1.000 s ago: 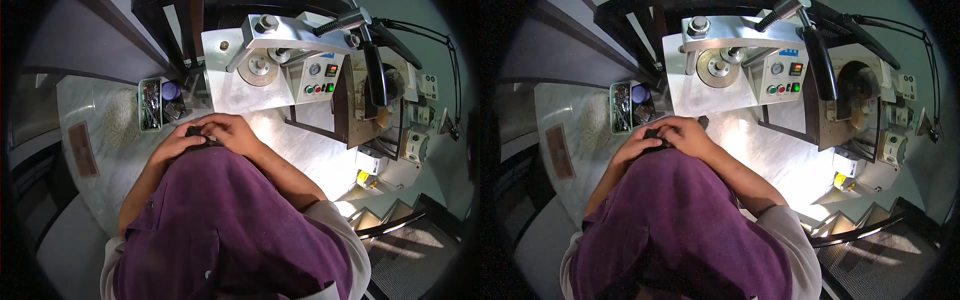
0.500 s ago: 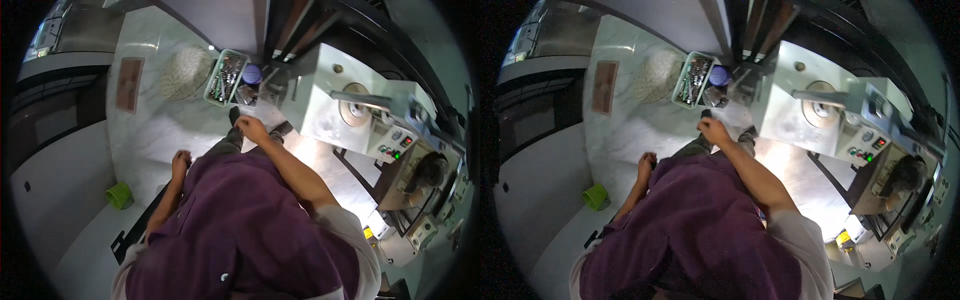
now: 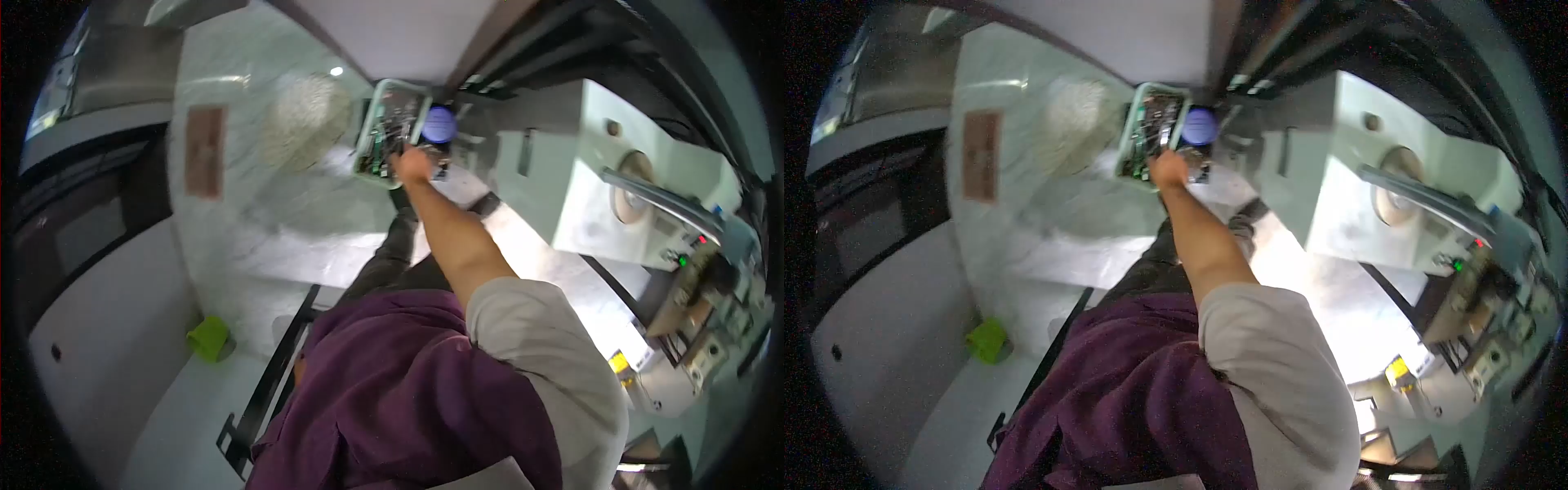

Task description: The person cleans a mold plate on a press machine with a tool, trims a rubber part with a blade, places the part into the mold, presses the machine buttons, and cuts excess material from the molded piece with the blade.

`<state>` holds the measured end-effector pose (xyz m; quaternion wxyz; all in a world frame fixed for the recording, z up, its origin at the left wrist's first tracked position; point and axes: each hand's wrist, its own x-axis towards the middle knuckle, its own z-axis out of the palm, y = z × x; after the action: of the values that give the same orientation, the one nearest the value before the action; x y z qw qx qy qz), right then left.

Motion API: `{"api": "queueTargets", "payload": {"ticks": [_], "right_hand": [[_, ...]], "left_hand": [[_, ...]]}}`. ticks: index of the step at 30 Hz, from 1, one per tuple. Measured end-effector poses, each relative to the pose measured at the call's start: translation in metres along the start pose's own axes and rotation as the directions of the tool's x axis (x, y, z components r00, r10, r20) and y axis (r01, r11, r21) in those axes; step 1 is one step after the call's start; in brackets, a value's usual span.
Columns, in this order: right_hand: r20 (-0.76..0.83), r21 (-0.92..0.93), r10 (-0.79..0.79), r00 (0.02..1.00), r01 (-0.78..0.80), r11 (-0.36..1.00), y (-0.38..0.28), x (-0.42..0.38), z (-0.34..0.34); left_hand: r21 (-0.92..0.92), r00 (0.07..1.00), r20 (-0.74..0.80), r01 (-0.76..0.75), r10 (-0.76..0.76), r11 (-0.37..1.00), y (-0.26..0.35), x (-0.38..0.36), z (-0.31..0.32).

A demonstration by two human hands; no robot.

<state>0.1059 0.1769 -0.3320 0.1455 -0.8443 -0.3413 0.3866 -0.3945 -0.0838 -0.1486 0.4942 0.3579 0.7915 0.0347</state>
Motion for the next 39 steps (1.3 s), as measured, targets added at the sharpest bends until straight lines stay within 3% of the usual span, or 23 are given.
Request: {"api": "queueTargets", "payload": {"ticks": [1, 3, 5, 7, 9, 11, 13, 15, 17, 25, 27, 29, 32, 35, 39], "right_hand": [[-0.067, 0.083, -0.079, 0.995, 0.084, 0.993, 0.011, -0.018, -0.011], [-0.145, 0.446, -0.198, 0.969, 0.243, 0.862, 0.039, -0.058, -0.031], [-0.107, 0.755, -0.045, 0.993, 0.111, 0.646, 0.039, -0.129, -0.096], [-0.174, 0.777, -0.002, 0.985, 0.138, 0.614, 0.059, -0.188, -0.155], [-0.294, 0.876, 0.231, 0.928, 0.164, 0.454, 0.072, -0.236, -0.215], [-0.614, 0.77, 0.25, 0.748, 0.5, 0.395, 0.105, -0.263, -0.266], [-0.694, 0.72, 0.386, 0.608, 0.59, 0.366, 0.124, -0.274, -0.318], [-0.778, 0.617, 0.4, 0.485, 0.71, 0.34, 0.165, -0.261, -0.345], [-0.782, 0.605, 0.473, 0.405, 0.674, 0.424, 0.186, -0.246, -0.362], [-0.756, 0.654, 0.424, 0.499, 0.594, 0.468, 0.198, -0.207, -0.381], [-0.754, 0.656, 0.417, 0.508, 0.617, 0.434, 0.201, -0.202, -0.385], [-0.776, 0.624, 0.44, 0.452, 0.649, 0.435, 0.208, -0.196, -0.385], [-0.765, 0.639, 0.422, 0.487, 0.658, 0.398, 0.213, -0.192, -0.385], [-0.74, 0.67, 0.426, 0.52, 0.621, 0.406, 0.215, -0.192, -0.385], [-0.712, 0.699, 0.44, 0.548, 0.61, 0.372, 0.211, -0.196, -0.388]], "left_hand": [[0.029, 0.999, 0.044, -0.031, 0.03, 0.999, 0.003, 0.015, 0.004], [0.086, 0.986, 0.141, -0.107, 0.094, 0.991, 0.012, 0.052, 0.018], [0.117, 0.958, 0.234, -0.195, 0.164, 0.974, 0.034, 0.091, 0.039], [0.125, 0.921, 0.309, -0.287, 0.237, 0.95, 0.064, 0.127, 0.059], [0.137, 0.873, 0.362, -0.397, 0.328, 0.907, 0.1, 0.162, 0.083], [0.132, 0.814, 0.407, -0.501, 0.414, 0.855, 0.139, 0.185, 0.11], [0.13, 0.773, 0.441, -0.558, 0.456, 0.819, 0.184, 0.19, 0.132], [0.029, 0.874, 0.45, -0.221, 0.184, 0.975, 0.244, 0.171, 0.155], [0.036, 0.864, 0.464, -0.241, 0.197, 0.97, 0.289, 0.141, 0.168], [0.015, 0.873, 0.406, -0.303, 0.272, 0.953, 0.329, 0.084, 0.202], [0.013, 0.875, 0.389, -0.317, 0.288, 0.948, 0.322, 0.076, 0.206], [0.016, 0.877, 0.376, -0.33, 0.3, 0.944, 0.311, 0.07, 0.208], [0.081, 0.886, 0.344, -0.357, 0.311, 0.93, 0.305, 0.056, 0.212], [0.001, 0.89, 0.335, -0.329, 0.31, 0.944, 0.278, 0.083, 0.212], [0.046, 0.912, 0.273, -0.329, 0.305, 0.943, 0.273, 0.08, 0.214]]}}
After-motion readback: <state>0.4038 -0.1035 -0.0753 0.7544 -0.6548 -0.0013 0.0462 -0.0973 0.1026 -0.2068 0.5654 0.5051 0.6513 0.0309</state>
